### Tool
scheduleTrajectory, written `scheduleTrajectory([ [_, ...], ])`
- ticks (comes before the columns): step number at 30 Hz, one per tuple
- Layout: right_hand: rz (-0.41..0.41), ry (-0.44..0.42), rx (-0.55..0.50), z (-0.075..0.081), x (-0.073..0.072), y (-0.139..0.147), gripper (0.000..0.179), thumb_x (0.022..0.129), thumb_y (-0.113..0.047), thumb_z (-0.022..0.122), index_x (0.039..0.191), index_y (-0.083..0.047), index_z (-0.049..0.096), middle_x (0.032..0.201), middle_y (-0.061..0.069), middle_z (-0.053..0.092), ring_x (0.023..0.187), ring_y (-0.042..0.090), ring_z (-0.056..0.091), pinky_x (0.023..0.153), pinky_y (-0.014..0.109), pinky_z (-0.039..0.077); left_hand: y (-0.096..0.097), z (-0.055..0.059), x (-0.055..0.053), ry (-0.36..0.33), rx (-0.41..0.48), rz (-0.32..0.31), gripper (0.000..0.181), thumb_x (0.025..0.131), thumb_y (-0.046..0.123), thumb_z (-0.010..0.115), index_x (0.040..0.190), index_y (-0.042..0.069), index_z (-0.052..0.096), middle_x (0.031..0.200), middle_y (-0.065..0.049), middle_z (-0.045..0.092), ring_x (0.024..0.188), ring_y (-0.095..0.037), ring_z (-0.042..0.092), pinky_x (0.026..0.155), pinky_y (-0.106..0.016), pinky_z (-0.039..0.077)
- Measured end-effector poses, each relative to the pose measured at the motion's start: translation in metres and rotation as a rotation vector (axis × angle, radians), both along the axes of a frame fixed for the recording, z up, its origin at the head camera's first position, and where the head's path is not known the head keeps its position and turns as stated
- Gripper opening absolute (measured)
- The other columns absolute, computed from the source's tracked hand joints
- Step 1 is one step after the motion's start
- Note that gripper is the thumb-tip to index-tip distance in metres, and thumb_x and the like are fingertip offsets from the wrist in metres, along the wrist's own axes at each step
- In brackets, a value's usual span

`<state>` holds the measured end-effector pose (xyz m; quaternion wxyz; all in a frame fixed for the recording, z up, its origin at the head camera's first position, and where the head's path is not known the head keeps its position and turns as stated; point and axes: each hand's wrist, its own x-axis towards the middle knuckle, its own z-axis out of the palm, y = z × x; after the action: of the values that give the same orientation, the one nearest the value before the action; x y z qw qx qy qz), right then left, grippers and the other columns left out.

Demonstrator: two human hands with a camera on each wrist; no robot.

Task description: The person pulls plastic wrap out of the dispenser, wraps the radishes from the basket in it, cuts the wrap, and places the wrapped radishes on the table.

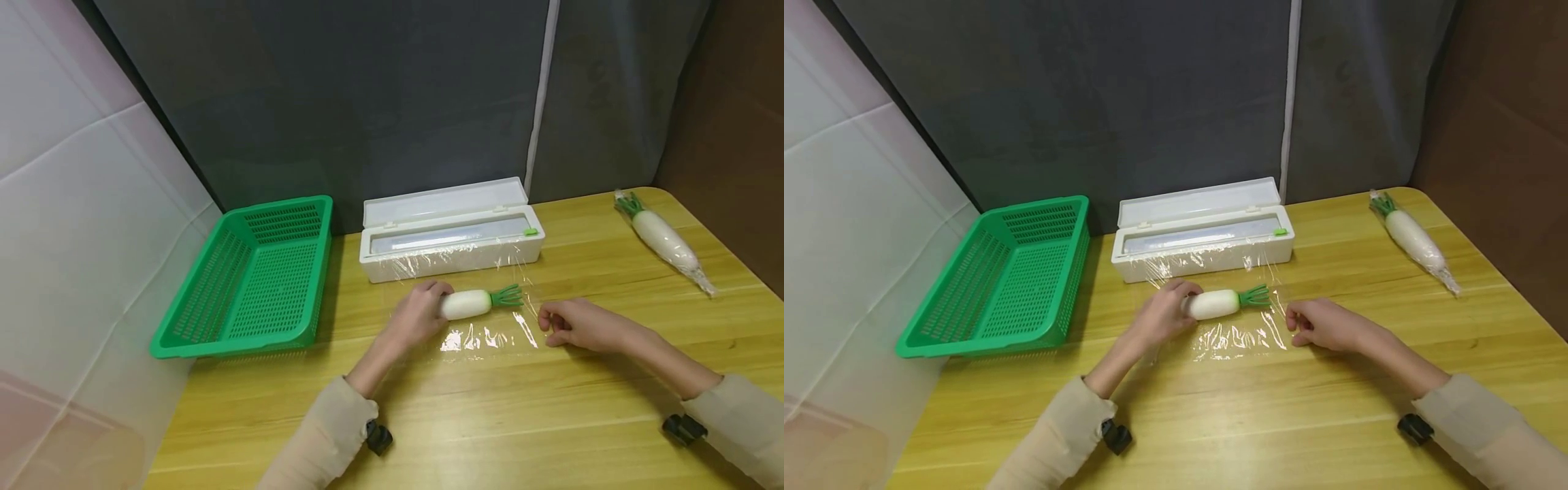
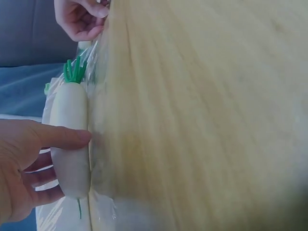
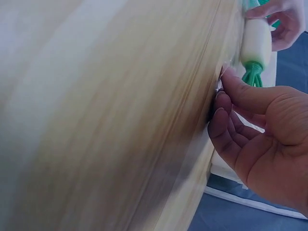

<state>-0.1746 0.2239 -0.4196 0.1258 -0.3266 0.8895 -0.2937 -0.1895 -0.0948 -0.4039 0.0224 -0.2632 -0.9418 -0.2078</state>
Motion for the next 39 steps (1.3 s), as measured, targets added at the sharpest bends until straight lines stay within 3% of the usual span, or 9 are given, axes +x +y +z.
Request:
scheduleTrajectory([
  [8, -0.005, -0.016, 0.001, 0.001, -0.001, -0.001, 0.021, 0.089, -0.015, 0.078, 0.094, -0.013, 0.057, 0.071, -0.009, 0.049, 0.065, 0.003, 0.045, 0.061, 0.025, 0.040, -0.002, -0.006, -0.003, -0.009, 0.000, -0.032, 0.053, 0.078, 0.004, 0.086, 0.126, 0.003, 0.063, 0.125, -0.017, 0.062, 0.113, -0.031, 0.062, 0.094, -0.042, 0.053],
  [21, -0.016, -0.065, 0.027, 0.004, -0.002, 0.003, 0.018, 0.090, -0.013, 0.076, 0.095, -0.014, 0.059, 0.072, -0.008, 0.050, 0.065, 0.005, 0.046, 0.061, 0.024, 0.040, -0.013, -0.005, -0.004, -0.114, 0.045, -0.036, 0.054, 0.085, 0.022, 0.084, 0.130, 0.004, 0.061, 0.128, -0.017, 0.060, 0.113, -0.030, 0.060, 0.097, -0.043, 0.051],
  [32, 0.006, -0.074, -0.005, 0.003, -0.001, 0.005, 0.017, 0.091, -0.013, 0.076, 0.097, -0.012, 0.060, 0.072, -0.009, 0.051, 0.065, 0.004, 0.046, 0.061, 0.024, 0.041, -0.037, 0.001, 0.002, -0.139, 0.136, -0.027, 0.046, 0.092, 0.015, 0.075, 0.132, -0.001, 0.058, 0.125, -0.019, 0.060, 0.113, -0.031, 0.060, 0.095, -0.042, 0.052],
  [39, 0.010, -0.061, -0.013, 0.003, -0.001, 0.007, 0.019, 0.090, -0.016, 0.077, 0.098, -0.011, 0.061, 0.073, -0.010, 0.052, 0.066, 0.003, 0.048, 0.063, 0.024, 0.042, -0.056, 0.004, 0.009, -0.117, 0.202, -0.012, 0.042, 0.093, 0.010, 0.073, 0.130, -0.004, 0.058, 0.125, -0.019, 0.061, 0.112, -0.033, 0.060, 0.097, -0.044, 0.051],
])
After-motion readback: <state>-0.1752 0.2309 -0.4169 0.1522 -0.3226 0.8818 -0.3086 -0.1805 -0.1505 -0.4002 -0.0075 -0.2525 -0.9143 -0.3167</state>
